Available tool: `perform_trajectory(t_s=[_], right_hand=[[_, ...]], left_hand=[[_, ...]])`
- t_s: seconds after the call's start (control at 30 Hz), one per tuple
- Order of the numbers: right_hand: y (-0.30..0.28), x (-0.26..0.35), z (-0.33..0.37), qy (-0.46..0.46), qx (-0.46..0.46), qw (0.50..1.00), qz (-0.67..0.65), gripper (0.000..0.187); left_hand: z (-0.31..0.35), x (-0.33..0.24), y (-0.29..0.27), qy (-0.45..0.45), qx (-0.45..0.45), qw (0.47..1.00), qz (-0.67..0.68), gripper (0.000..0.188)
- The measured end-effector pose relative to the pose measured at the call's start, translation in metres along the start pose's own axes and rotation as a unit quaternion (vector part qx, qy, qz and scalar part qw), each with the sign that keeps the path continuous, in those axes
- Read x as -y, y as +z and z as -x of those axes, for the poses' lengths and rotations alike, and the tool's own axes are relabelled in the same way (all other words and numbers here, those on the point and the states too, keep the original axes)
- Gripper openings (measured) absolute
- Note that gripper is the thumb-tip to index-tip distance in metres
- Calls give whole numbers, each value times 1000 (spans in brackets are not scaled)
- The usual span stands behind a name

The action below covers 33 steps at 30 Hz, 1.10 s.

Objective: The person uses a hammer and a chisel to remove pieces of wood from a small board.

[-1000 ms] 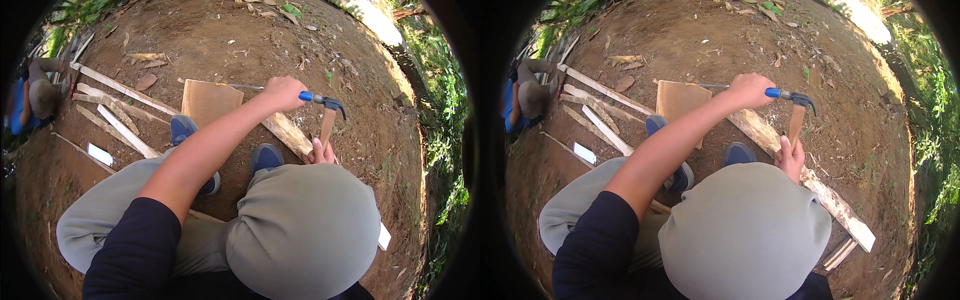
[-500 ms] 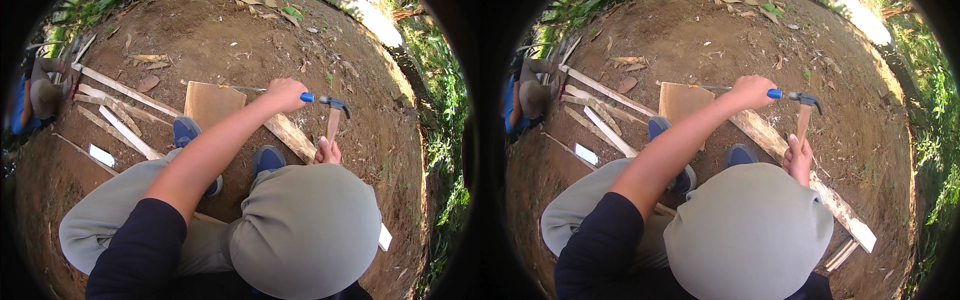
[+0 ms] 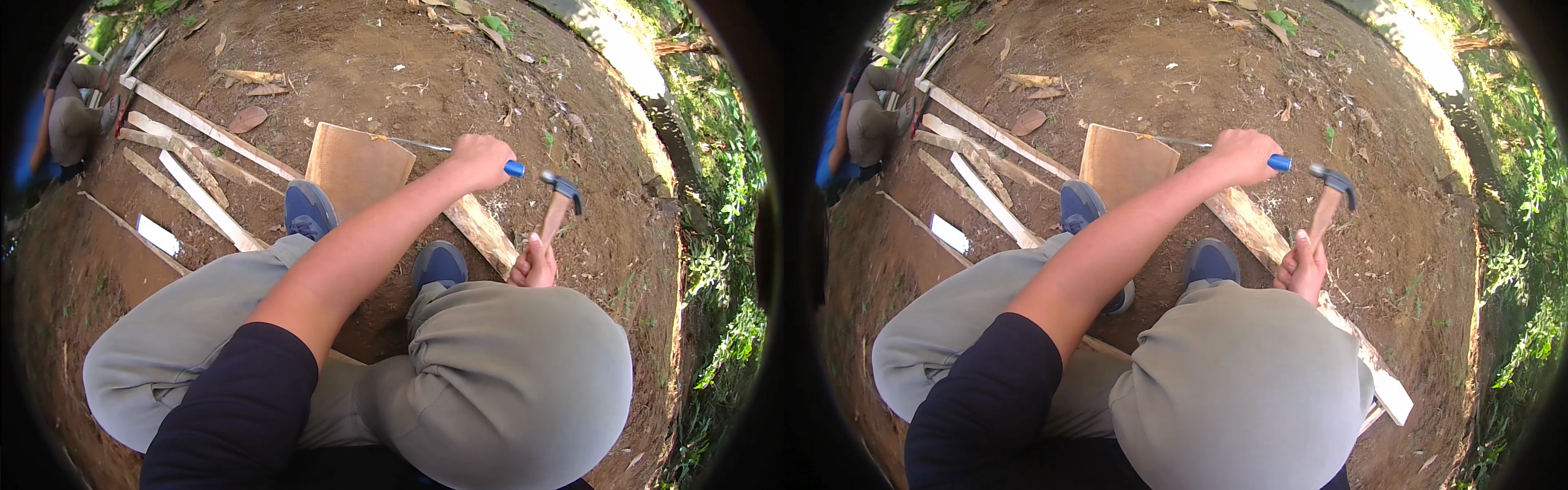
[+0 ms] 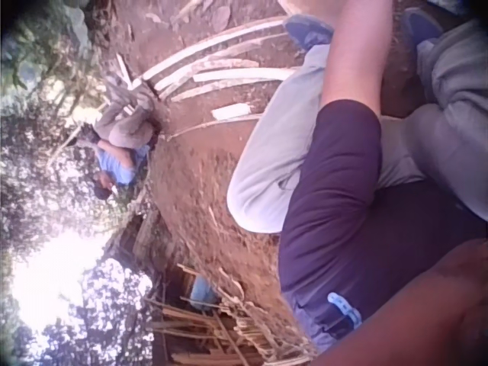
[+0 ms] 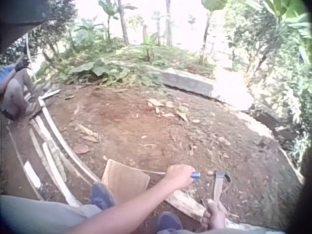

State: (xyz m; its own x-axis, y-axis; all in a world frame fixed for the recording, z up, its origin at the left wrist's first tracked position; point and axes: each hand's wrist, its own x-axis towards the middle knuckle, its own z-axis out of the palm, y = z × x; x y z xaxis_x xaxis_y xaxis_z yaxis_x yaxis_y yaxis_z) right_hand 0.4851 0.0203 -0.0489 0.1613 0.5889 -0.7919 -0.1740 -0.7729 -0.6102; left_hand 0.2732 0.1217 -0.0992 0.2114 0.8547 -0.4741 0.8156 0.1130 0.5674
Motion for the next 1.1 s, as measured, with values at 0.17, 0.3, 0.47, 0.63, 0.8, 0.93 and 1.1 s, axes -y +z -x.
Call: perform_trajectory(t_s=[0.17,0.3,0.47,0.63,0.8,0.93,1.1], right_hand=[[4,1,7,-8,-19,999,-29,23],[-8,-11,-4,0,37,999,30,23],[7,13,13,-12,-5,995,-96,23],[-8,14,-5,-5,88,993,81,19],[-7,65,3,-97,87,990,61,25],[-7,59,-41,-224,227,940,122,25],[7,83,-63,-161,279,932,168,17]], left_hand=[[1,3,1,-1,-4,1000,-3,13],[-2,-1,-8,-28,18,999,3,14],[1,5,-8,-14,6,1000,7,15],[5,4,-13,-23,7,1000,5,15],[6,-2,-18,-3,-18,999,32,15],[14,8,-24,-37,-55,997,41,16],[16,-6,-34,-46,-105,990,76,20]])
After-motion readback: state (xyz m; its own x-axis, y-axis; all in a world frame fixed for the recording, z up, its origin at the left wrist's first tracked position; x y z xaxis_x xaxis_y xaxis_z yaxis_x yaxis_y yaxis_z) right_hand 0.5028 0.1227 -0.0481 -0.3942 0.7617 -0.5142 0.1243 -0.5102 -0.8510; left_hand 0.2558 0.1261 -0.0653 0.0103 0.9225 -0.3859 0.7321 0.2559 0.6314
